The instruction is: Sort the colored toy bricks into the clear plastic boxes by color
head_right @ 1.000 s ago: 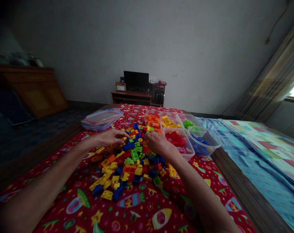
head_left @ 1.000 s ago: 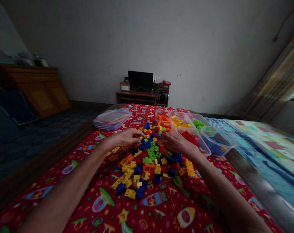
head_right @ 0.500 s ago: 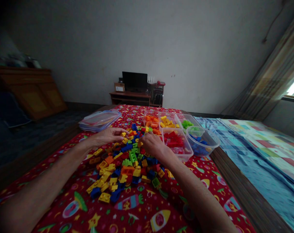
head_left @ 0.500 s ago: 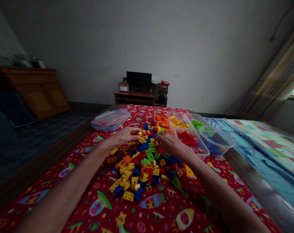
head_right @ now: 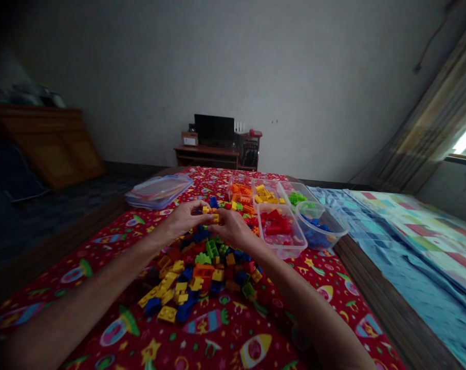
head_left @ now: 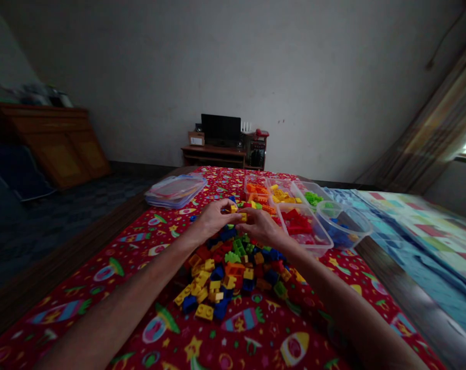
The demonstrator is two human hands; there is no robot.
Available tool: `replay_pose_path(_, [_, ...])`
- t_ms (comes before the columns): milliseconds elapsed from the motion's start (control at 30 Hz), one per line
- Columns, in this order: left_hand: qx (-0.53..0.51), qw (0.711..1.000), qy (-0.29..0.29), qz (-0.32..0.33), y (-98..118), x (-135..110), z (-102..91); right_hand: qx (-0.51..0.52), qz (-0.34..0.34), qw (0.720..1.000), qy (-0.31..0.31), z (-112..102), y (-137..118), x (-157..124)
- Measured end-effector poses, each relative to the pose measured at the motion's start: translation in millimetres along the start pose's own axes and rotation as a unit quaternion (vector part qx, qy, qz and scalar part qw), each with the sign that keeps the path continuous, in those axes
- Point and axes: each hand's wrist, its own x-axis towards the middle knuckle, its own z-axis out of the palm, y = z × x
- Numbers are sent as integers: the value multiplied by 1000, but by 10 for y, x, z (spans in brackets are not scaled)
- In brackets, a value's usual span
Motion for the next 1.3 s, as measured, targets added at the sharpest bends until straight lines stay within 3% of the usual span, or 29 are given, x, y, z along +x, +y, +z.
replay_pose_path(100, [-9, 1000, -2, -2, -4, 16, -49, -40, -32, 999, 19, -73, 30, -13])
replay_pose_path(233, [-35, 999, -7, -24, -40, 54, -191, -118, -21, 992, 32, -307, 114, -13])
replay_pose_path(367, [64, 998, 6, -5, -129, 89, -308, -173, 10, 981, 83, -685, 275, 151])
replay_pose_path(500, [140, 990, -16, 16, -170, 80, -295, -265, 65, 951, 147, -1099, 467, 475])
replay_pose_path(633, [215, 976, -23, 31, -123, 48, -236, -316, 124, 928, 152, -1317, 606, 709])
replay_pose_path(733, [240, 970, -20, 33, -104, 37, -214, -364, 111, 912, 153, -1268, 607, 709])
replay_pose_path(833, [253, 967, -17, 30, -131, 36, -203, -358, 48, 920, 149, -1089, 501, 574])
replay_pose_path(1000, [241, 970, -19, 28, -184, 26, -179, -331, -23, 942, 44, -798, 262, 210])
replay_pose_path(1167, [223, 973, -50, 44, -187, 26, -168, -418, -38, 908, 5, -638, 210, -97])
replay_pose_path(1300, [256, 964, -42, 51, -135, 41, -205, -466, -44, 882, -51, -556, 272, -169])
